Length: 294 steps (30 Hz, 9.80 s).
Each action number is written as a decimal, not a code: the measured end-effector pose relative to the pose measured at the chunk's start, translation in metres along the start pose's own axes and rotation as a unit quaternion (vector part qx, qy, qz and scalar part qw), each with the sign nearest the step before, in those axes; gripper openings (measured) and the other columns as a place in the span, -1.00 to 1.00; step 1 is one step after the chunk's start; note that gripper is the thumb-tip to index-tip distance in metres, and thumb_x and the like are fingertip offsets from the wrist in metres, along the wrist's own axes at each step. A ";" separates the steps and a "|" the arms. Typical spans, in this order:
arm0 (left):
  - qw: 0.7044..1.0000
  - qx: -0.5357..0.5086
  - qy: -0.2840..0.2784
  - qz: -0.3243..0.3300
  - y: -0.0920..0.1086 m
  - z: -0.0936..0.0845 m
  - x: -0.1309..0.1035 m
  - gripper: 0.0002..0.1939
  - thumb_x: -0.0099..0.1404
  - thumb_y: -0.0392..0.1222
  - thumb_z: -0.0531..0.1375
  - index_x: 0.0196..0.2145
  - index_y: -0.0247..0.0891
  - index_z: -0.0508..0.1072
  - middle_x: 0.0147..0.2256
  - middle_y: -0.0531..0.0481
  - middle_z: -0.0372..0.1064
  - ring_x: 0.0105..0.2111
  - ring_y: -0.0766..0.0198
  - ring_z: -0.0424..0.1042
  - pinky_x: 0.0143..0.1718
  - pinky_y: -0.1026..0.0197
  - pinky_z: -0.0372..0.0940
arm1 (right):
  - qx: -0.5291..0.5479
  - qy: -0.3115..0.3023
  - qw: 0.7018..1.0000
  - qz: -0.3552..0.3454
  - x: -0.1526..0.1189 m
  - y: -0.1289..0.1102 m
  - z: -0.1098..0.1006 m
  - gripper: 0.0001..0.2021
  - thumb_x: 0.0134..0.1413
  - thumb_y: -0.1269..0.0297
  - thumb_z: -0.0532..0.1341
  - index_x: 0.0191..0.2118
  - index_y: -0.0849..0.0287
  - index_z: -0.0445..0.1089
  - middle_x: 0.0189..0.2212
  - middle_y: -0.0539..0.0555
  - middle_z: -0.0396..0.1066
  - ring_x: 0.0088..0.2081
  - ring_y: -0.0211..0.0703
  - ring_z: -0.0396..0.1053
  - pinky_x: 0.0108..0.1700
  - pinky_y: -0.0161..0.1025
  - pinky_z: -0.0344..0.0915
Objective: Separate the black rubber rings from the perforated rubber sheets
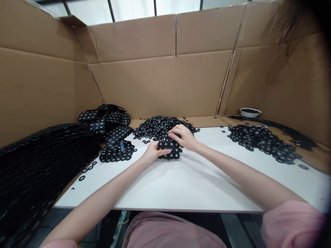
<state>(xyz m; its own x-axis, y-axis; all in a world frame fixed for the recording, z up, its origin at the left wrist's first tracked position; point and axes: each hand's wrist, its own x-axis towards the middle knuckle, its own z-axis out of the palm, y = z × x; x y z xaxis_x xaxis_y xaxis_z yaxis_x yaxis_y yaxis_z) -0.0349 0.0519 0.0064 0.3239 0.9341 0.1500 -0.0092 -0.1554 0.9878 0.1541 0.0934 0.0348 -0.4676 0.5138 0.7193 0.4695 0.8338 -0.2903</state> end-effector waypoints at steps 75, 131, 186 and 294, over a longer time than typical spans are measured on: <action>0.997 0.065 0.009 0.034 0.020 -0.002 -0.004 -0.62 -0.06 -0.14 0.39 -0.26 -0.36 0.54 -0.28 -0.12 0.52 -0.27 0.12 0.47 -0.20 0.17 0.33 | 0.202 -0.156 0.955 0.153 0.008 -0.005 0.010 -0.68 0.05 0.27 0.09 -0.66 0.22 0.26 -0.69 -0.05 0.23 -0.58 -0.30 0.17 -0.49 -0.34 0.05; 0.990 -0.117 0.076 0.027 0.006 -0.008 0.003 -0.59 -0.10 -0.13 0.42 -0.27 -0.37 0.52 -0.34 -0.05 0.49 -0.33 0.24 0.47 -0.12 0.04 0.41 | 0.051 -0.010 0.991 0.125 0.021 0.025 0.005 -0.74 0.21 0.22 0.06 -0.26 0.16 0.48 -0.28 0.09 0.51 -0.22 -0.12 0.41 -0.13 -0.24 0.23; 0.987 -0.157 0.022 0.016 0.014 -0.001 -0.002 -0.49 -0.14 -0.24 0.44 -0.19 -0.34 0.46 -0.02 -0.16 0.39 -0.14 0.13 0.45 -0.03 0.04 0.34 | 0.043 0.015 0.981 0.188 0.020 0.046 -0.004 -0.72 0.14 0.26 0.09 -0.08 0.23 0.41 -0.25 0.17 0.48 -0.21 -0.07 0.40 -0.08 -0.11 0.28; 0.994 -0.063 0.084 0.020 0.014 -0.007 0.001 -0.64 0.01 -0.05 0.36 -0.36 -0.37 0.40 -0.39 -0.13 0.52 -0.35 0.16 0.52 -0.23 0.16 0.40 | 0.168 0.081 0.962 0.200 -0.002 0.025 0.014 -0.61 0.13 0.05 0.12 -0.04 0.18 0.41 -0.18 0.19 0.45 -0.22 -0.11 0.40 -0.18 -0.17 0.33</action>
<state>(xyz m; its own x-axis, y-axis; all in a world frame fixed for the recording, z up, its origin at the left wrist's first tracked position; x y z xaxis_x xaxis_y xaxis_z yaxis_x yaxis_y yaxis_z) -0.0416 0.0532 0.0206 0.1585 0.9702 0.1831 -0.1401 -0.1615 0.9769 0.1564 0.1160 0.0168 -0.1649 0.7917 0.5882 0.3063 0.6080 -0.7325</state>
